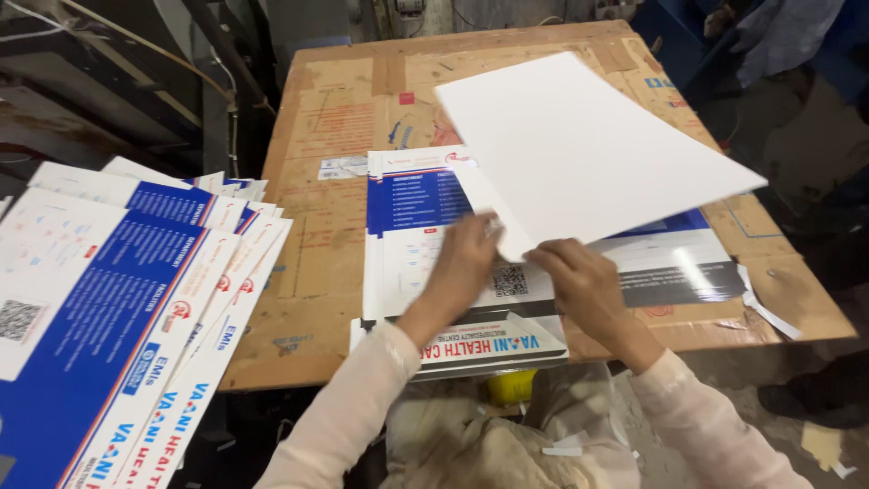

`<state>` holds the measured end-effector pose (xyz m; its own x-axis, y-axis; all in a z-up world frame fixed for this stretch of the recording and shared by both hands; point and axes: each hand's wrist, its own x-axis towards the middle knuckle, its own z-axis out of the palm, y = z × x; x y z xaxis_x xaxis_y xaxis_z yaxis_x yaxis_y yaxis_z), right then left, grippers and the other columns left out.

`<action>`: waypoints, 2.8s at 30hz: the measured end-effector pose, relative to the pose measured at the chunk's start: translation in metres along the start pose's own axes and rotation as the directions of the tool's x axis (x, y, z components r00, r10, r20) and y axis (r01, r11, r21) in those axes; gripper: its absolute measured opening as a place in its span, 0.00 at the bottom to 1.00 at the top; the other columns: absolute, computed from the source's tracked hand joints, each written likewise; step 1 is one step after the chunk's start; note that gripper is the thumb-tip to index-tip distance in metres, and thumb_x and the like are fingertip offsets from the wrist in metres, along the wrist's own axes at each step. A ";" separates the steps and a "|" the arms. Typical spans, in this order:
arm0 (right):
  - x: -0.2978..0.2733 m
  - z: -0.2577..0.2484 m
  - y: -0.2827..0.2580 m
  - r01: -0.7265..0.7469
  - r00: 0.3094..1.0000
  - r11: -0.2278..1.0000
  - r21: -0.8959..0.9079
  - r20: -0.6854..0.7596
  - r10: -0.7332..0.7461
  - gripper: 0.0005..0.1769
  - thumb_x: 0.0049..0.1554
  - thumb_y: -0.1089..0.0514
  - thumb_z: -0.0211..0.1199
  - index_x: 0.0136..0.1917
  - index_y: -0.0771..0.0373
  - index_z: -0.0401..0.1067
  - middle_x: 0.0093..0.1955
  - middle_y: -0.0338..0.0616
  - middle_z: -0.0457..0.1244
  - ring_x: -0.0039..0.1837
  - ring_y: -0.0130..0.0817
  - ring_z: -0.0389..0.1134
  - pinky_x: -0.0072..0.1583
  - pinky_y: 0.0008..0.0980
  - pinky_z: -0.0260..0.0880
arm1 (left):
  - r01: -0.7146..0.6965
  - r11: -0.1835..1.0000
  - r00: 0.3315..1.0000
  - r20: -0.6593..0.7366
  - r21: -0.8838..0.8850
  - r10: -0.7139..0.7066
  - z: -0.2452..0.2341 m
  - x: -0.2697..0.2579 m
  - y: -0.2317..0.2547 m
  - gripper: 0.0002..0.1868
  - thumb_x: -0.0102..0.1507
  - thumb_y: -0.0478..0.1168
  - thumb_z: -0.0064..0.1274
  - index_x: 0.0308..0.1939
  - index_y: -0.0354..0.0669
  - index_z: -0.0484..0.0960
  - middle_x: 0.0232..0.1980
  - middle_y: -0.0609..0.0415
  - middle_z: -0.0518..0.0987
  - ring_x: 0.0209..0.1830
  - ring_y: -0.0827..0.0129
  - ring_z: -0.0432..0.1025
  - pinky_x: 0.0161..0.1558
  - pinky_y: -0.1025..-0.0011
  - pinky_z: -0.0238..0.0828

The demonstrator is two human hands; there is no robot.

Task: The person folds printed sheets of paper in half by hand on a wooden table. They repeatedly pick up a sheet, fold it, and place it on a growing stack of finished items.

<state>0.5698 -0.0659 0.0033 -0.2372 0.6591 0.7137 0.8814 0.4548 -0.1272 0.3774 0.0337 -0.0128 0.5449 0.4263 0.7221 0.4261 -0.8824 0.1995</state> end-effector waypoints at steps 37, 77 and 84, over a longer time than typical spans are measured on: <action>0.000 0.046 0.041 -0.573 0.797 0.594 0.565 0.552 0.244 0.05 0.59 0.60 0.65 0.47 0.62 0.73 0.46 0.44 0.67 0.52 0.39 0.65 0.56 0.38 0.66 | 0.131 0.939 0.972 0.226 -0.318 -0.059 0.013 -0.051 -0.034 0.15 0.65 0.45 0.60 0.55 0.51 0.86 0.69 0.57 0.78 0.76 0.61 0.66 0.72 0.58 0.59; 0.026 0.044 -0.060 -0.358 0.922 0.932 0.062 0.183 0.342 0.06 0.51 0.63 0.70 0.44 0.63 0.78 0.42 0.44 0.70 0.39 0.43 0.73 0.42 0.37 0.73 | 0.116 0.966 0.980 0.186 -0.231 -0.073 -0.001 -0.054 -0.027 0.05 0.62 0.37 0.58 0.40 0.43 0.86 0.50 0.59 0.86 0.52 0.68 0.78 0.58 0.63 0.64; 0.016 0.028 -0.046 -0.461 0.887 0.858 0.226 0.146 0.438 0.08 0.50 0.63 0.70 0.44 0.64 0.76 0.43 0.43 0.71 0.44 0.36 0.76 0.44 0.33 0.75 | 0.105 0.975 0.978 0.196 -0.198 -0.066 0.001 -0.053 -0.025 0.08 0.62 0.42 0.61 0.41 0.43 0.86 0.46 0.58 0.87 0.48 0.69 0.79 0.54 0.63 0.64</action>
<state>0.5139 -0.0595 0.0006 0.1158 0.8713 0.4770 0.7737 0.2220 -0.5933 0.3385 0.0328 -0.0567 0.6467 0.5141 0.5634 0.3298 -0.8545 0.4012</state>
